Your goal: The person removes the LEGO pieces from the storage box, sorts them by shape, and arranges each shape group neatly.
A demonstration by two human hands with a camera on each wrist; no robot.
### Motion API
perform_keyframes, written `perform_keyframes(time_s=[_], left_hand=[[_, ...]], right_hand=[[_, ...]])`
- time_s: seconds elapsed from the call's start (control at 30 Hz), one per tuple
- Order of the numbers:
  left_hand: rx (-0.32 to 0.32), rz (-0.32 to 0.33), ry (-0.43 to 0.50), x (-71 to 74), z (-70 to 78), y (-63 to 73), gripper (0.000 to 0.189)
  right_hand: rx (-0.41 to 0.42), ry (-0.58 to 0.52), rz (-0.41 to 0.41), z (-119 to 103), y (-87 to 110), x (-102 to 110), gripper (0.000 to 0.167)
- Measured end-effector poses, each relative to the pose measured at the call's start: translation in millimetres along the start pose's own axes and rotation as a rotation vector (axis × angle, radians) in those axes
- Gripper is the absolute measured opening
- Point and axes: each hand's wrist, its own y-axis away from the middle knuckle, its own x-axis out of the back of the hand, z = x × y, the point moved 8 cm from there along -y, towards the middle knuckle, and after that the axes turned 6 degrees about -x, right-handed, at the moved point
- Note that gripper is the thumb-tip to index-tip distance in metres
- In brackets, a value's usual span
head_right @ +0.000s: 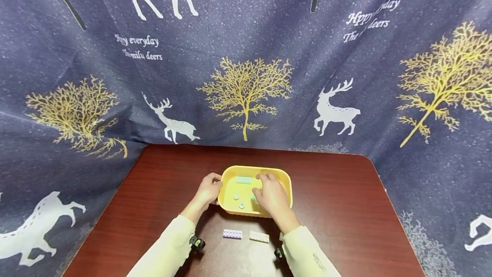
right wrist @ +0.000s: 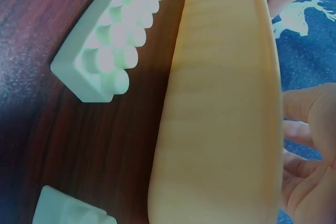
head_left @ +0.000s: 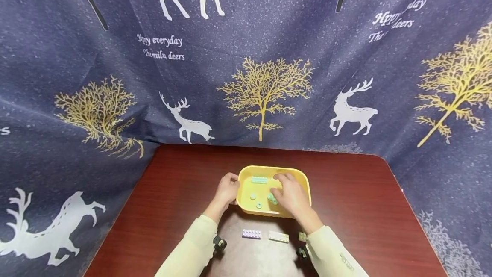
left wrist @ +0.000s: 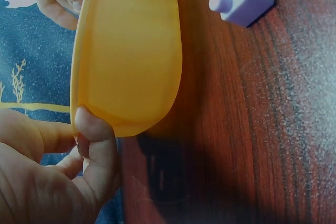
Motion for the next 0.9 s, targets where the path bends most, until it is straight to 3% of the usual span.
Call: perform_keyframes(time_s=[0.23, 0.57, 0.9], left_hand=[[-0.003, 0.008, -0.003, 1.3, 3.2, 1.7, 0.028], [-0.005, 0.014, 0.014, 0.4, -0.3, -0.6, 0.025], [-0.004, 0.012, 0.005, 0.7, 0.5, 2.3, 0.026]], right_hand=[[-0.012, -0.012, -0.041, -8, -9.2, -10, 0.044], [0.001, -0.004, -0.029, -12, -21.9, -22, 0.044], [-0.026, 0.029, -0.086, -16, -28.6, -33, 0.046]])
